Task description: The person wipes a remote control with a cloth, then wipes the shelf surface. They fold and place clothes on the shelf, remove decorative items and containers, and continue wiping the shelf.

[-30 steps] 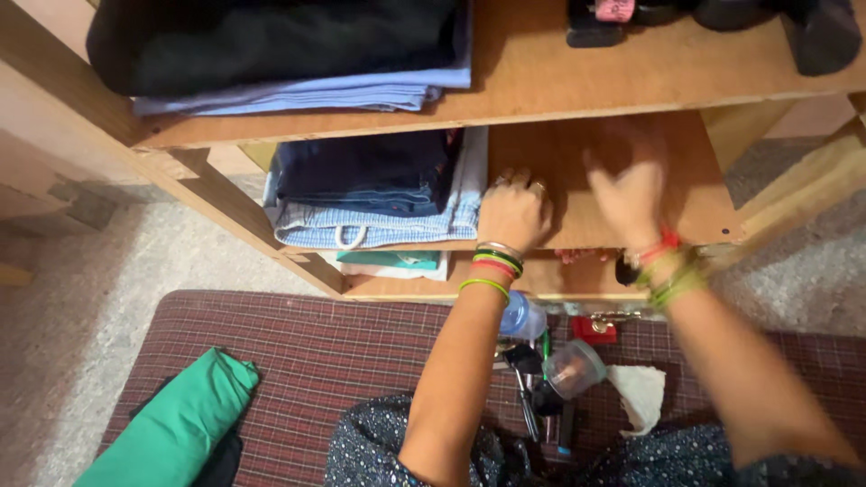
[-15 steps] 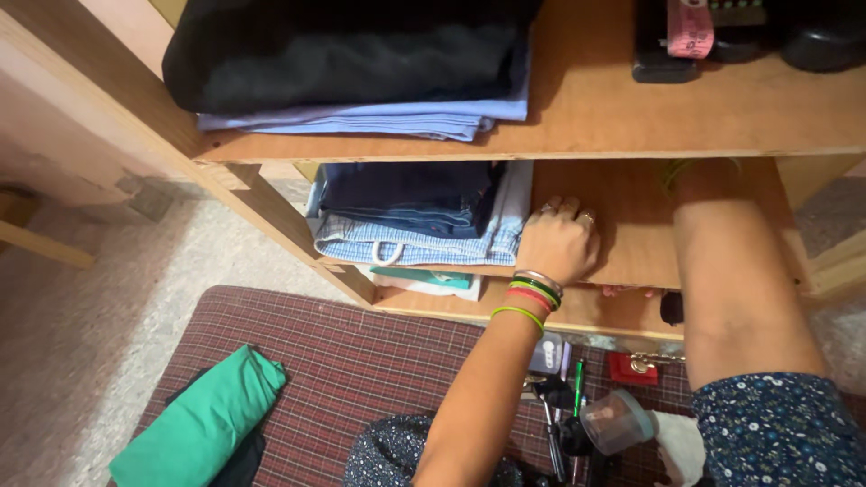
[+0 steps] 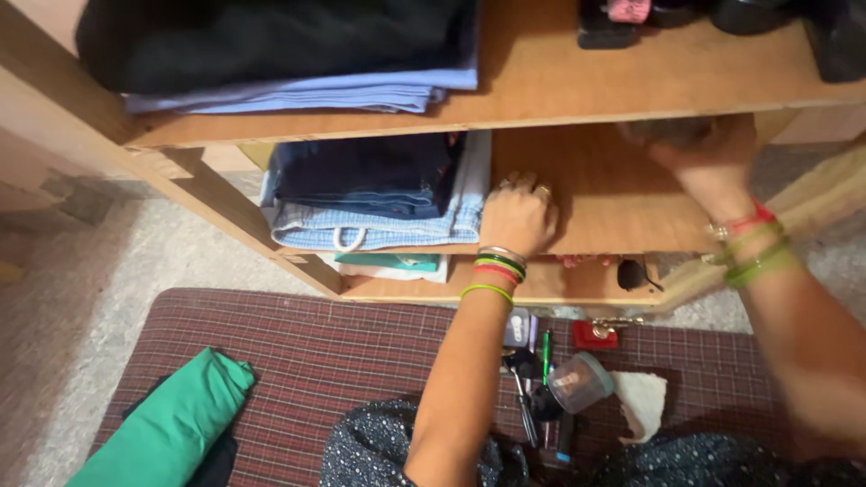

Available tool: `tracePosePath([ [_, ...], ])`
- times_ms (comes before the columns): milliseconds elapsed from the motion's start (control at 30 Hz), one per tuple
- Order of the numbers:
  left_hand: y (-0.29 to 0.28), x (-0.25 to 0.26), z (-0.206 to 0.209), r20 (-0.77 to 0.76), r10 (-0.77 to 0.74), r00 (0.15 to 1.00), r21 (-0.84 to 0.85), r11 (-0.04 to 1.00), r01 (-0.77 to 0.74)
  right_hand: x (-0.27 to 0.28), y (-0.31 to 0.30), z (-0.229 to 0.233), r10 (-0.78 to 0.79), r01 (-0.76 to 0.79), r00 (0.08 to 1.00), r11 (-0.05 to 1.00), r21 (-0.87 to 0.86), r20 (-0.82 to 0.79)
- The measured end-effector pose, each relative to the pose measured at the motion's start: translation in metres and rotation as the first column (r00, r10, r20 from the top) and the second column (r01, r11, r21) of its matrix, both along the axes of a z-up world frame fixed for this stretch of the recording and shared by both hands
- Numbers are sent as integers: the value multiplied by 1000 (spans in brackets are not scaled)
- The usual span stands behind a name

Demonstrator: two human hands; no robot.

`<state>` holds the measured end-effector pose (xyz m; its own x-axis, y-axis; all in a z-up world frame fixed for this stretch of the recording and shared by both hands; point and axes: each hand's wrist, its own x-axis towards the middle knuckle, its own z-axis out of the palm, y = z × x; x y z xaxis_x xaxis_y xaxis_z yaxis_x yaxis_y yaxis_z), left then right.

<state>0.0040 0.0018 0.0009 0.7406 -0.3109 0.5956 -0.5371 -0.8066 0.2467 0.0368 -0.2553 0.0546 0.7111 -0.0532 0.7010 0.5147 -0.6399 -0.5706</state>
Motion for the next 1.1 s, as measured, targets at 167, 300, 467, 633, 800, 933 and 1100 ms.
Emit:
tracePosePath([
  [167,-1,2,-3,26,0,1000,14,1000,0,-162,-12,-7,161,-150,981,983,101,-109],
  [300,-2,1,-2,-7,4,1000,3,1000,-4,-262,-33,-24,205,-147,955,954,260,-212],
  [467,-3,-3,-3,85,22,996,-14,1000,-21,-274,-79,-87,283,-74,834,908,412,-473],
  [633,-4,-4,0,83,32,996,-37,999,-29,-223,-106,-177,428,-2,642,831,557,-636],
  [800,-4,-6,-1,90,39,995,-31,999,-36,-205,-121,-233,490,44,550,792,609,-676],
  [933,-4,-3,2,61,43,997,-26,999,-41,-209,-130,-234,460,37,584,808,587,-669],
  [1100,-4,-5,2,17,50,999,2,999,-50,-226,-113,-194,494,-34,747,696,717,-444],
])
